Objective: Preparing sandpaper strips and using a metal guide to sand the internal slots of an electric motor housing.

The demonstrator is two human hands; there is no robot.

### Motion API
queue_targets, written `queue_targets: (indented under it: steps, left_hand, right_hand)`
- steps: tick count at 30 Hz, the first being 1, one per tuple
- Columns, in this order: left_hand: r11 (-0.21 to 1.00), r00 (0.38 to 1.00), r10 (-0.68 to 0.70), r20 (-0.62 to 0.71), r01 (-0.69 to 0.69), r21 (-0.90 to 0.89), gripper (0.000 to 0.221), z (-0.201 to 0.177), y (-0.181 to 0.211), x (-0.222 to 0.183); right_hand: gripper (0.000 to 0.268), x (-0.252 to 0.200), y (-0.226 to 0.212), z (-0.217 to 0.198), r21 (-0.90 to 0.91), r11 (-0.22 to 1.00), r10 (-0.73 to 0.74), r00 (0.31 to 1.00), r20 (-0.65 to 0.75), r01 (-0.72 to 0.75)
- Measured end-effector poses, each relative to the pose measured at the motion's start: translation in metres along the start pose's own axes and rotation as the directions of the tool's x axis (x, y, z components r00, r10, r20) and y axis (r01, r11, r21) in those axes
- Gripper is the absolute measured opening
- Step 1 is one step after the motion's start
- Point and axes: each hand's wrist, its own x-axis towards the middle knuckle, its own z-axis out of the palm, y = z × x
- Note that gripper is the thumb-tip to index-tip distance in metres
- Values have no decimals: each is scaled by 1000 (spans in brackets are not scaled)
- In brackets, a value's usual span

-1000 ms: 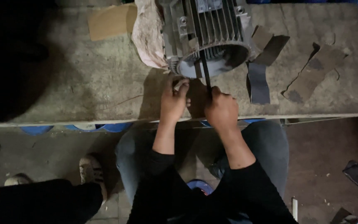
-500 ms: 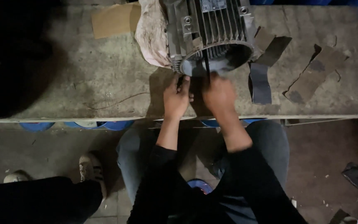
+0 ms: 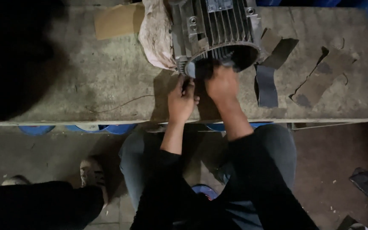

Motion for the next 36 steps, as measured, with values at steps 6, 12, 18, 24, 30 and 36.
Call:
queue_targets:
  steps: [6,12,18,24,30,36]
  left_hand:
    - [994,997,79,-15,-78,73,58,3,-16,8]
    - [990,995,99,-24,-96,102,60,1,-24,6]
    - [987,989,147,24,-148,69,58,1,-21,5]
    - [985,992,124,20,-125,121,59,-2,-35,12]
    - [968,979,197,57,-203,148,58,-3,-26,8]
    - [969,980,197,13,-197,148,62,1,-39,17]
  right_hand:
    - [38,-77,-15,-50,337,821,331,866,374,-460]
    - [31,-35,-5,5,384,806,378,891,252,-450]
    - [29,-18,1,19,118,980,148,982,120,-162]
    - [39,-77,-24,-63,371,778,349,841,415,-506]
    - [19,-19,5,21,240,949,187,977,104,-207]
    - [22,-20,1,3,182,937,248,935,253,-298]
